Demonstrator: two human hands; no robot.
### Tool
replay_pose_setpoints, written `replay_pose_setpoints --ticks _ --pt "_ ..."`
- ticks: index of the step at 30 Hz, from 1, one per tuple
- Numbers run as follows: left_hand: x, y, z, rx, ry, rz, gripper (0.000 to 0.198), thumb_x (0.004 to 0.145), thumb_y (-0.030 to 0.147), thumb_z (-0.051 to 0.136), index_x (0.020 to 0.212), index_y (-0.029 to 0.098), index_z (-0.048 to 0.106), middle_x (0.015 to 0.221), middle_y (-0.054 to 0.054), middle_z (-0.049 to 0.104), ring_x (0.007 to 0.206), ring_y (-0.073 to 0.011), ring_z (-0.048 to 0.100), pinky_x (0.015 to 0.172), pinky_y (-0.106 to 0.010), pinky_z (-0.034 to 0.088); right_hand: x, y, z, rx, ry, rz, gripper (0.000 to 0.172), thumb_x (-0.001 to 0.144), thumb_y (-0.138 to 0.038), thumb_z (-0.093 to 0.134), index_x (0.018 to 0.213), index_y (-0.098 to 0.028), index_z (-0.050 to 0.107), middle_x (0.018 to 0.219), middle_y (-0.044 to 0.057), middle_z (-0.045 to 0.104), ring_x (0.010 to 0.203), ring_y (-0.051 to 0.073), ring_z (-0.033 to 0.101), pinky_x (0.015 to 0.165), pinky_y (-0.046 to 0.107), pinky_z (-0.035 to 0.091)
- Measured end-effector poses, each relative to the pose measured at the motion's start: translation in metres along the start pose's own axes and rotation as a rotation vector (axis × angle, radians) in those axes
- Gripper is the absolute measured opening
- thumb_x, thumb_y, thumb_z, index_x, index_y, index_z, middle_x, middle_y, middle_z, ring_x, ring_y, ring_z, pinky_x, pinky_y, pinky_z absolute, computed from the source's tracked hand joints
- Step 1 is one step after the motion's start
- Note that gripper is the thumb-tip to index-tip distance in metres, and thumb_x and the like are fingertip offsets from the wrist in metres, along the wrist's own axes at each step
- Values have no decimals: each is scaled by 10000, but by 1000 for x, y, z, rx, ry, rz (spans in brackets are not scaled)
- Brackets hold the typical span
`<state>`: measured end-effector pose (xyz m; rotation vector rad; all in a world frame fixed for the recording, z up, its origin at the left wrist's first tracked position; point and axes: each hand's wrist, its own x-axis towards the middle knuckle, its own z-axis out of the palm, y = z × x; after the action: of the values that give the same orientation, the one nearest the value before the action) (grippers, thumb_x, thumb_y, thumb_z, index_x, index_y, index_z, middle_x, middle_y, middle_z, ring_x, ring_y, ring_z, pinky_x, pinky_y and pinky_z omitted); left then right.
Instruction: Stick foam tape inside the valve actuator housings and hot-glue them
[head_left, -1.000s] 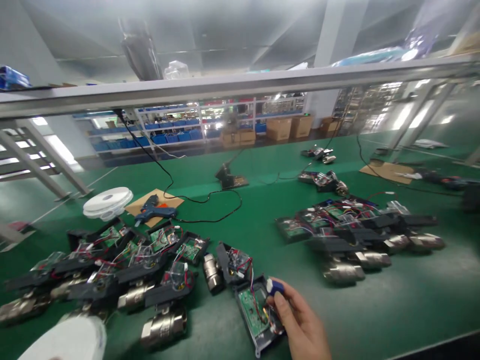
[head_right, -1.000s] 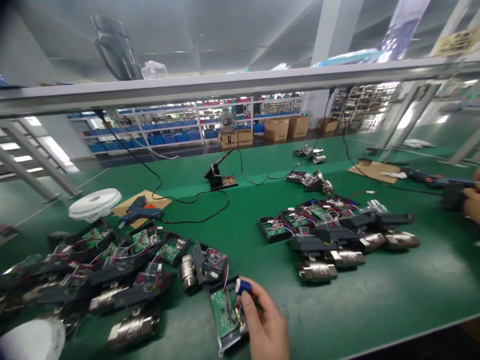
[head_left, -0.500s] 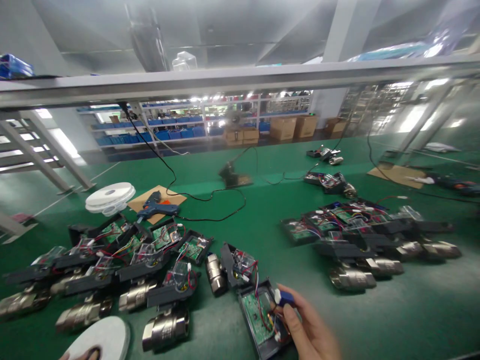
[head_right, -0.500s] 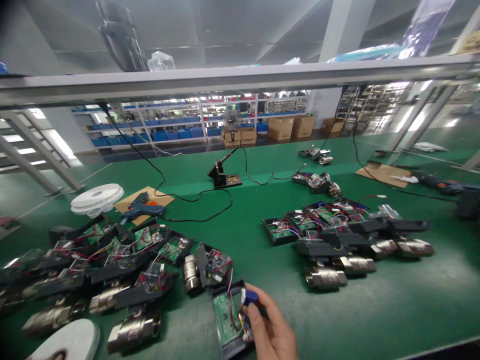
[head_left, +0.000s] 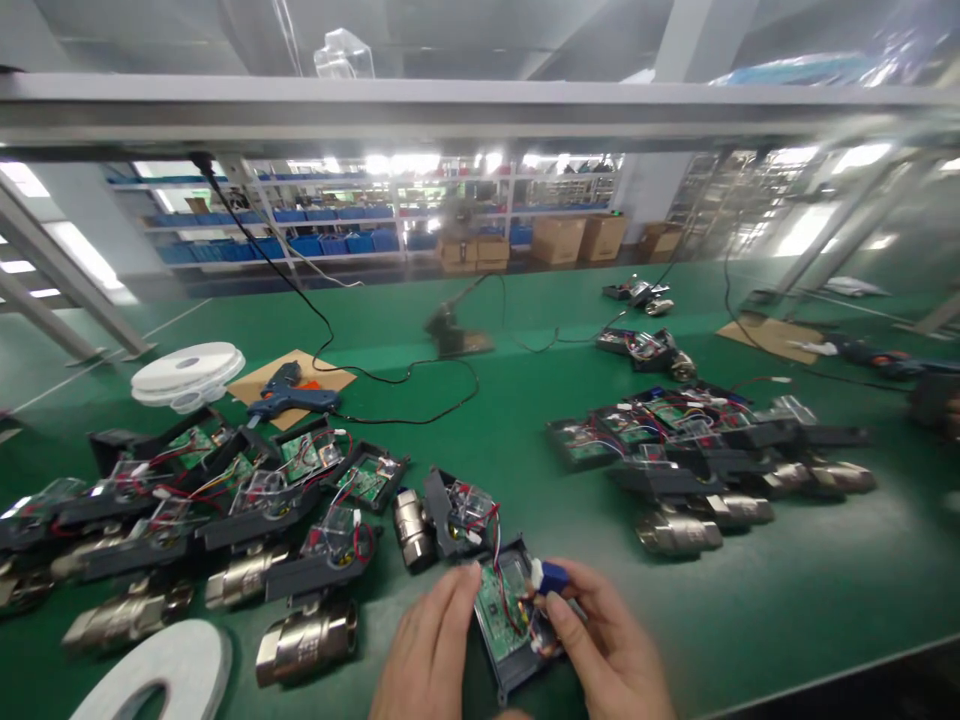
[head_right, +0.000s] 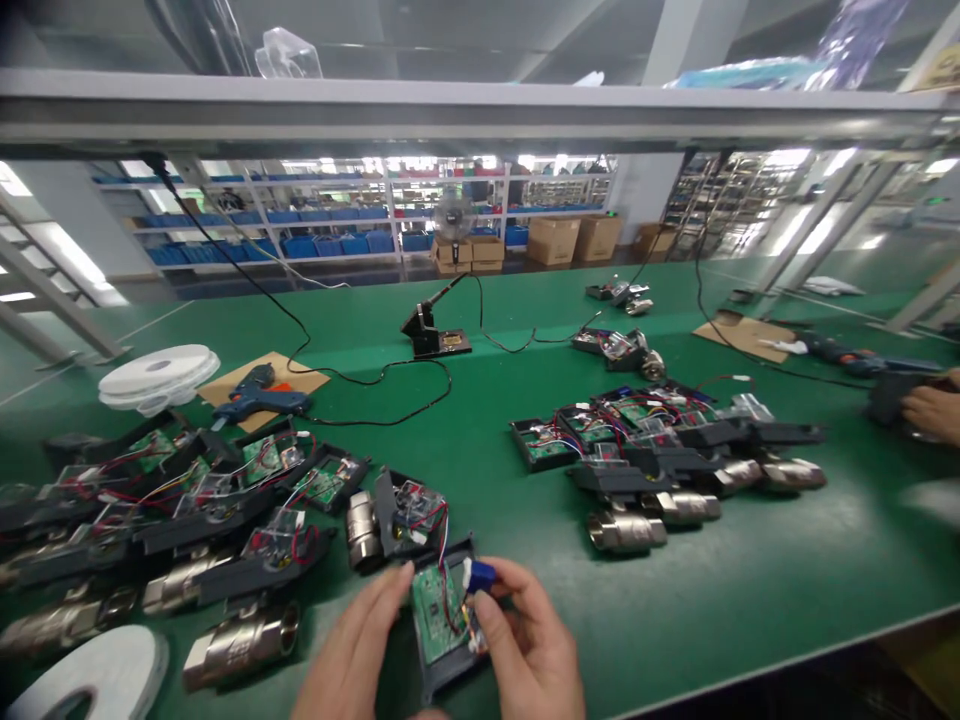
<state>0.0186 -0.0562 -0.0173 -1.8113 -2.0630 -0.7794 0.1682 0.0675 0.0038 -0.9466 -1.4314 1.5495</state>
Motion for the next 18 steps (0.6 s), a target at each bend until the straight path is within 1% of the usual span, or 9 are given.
replay_pose_setpoints --ticks 1,2,3,5,7,9,12,14,18 --pt "8 3 4 -9 -10 27 765 933 581 540 1480 82 346 1334 -160 600 1208 -239 617 949 -300 582 1 -2 -3 -21 -13 -12 390 862 -550 723 1082 -229 708 977 68 736 796 193 702 656 223 584" --pt "13 4 6 -17 -15 38 789 920 584 552 1473 63 343 1323 -163 605 1202 -230 621 949 -283 578 2 -5 -7 -62 -45 -51 347 885 -522 704 1076 -232 713 976 66 736 807 194 703 675 229 587" --pt "16 3 6 -29 -19 38 760 922 539 558 1467 54 345 1313 -160 611 1199 -215 623 956 -265 569 5 -10 -11 -122 -95 -124 287 914 -476 680 1070 -239 720 975 64 736 829 198 705 705 240 589" --pt "16 2 5 -52 -24 26 669 937 436 532 1453 49 354 1307 -155 613 1218 -193 610 991 -247 542 14 -22 -19 -290 -250 -345 168 952 -331 633 1073 -260 726 972 49 735 884 204 700 788 270 585" --pt "16 3 1 -59 -2 40 615 966 431 480 1431 43 373 1283 -157 627 1215 -181 612 998 -240 534 24 -38 -25 -468 -434 -577 221 946 -182 592 1114 -271 704 966 31 736 900 201 683 849 301 567" --pt "18 6 -1 -56 47 44 589 1000 471 415 1396 35 400 1235 -162 652 1182 -174 632 974 -235 545 31 -51 -26 -622 -599 -708 279 929 -99 555 1132 -249 676 946 31 734 876 203 658 830 319 555" --pt "23 9 -3 -50 103 41 606 1020 541 351 1341 35 442 1169 -158 681 1126 -175 662 925 -243 570 35 -63 -24 -813 -771 -714 257 935 -83 515 1088 -218 672 915 55 720 853 215 609 750 323 522" --pt "24 9 -3 -54 113 46 642 1013 592 346 1317 40 465 1154 -153 688 1109 -182 670 898 -253 584 33 -63 -22 -868 -818 -672 258 941 -86 494 1069 -212 679 914 67 708 866 223 584 770 341 490" --pt "23 7 -3 -82 102 59 718 986 670 348 1313 47 492 1145 -151 683 1104 -188 669 891 -257 587 32 -58 -21 -843 -866 -602 256 935 -74 485 1057 -199 672 913 62 691 884 218 548 821 369 420"
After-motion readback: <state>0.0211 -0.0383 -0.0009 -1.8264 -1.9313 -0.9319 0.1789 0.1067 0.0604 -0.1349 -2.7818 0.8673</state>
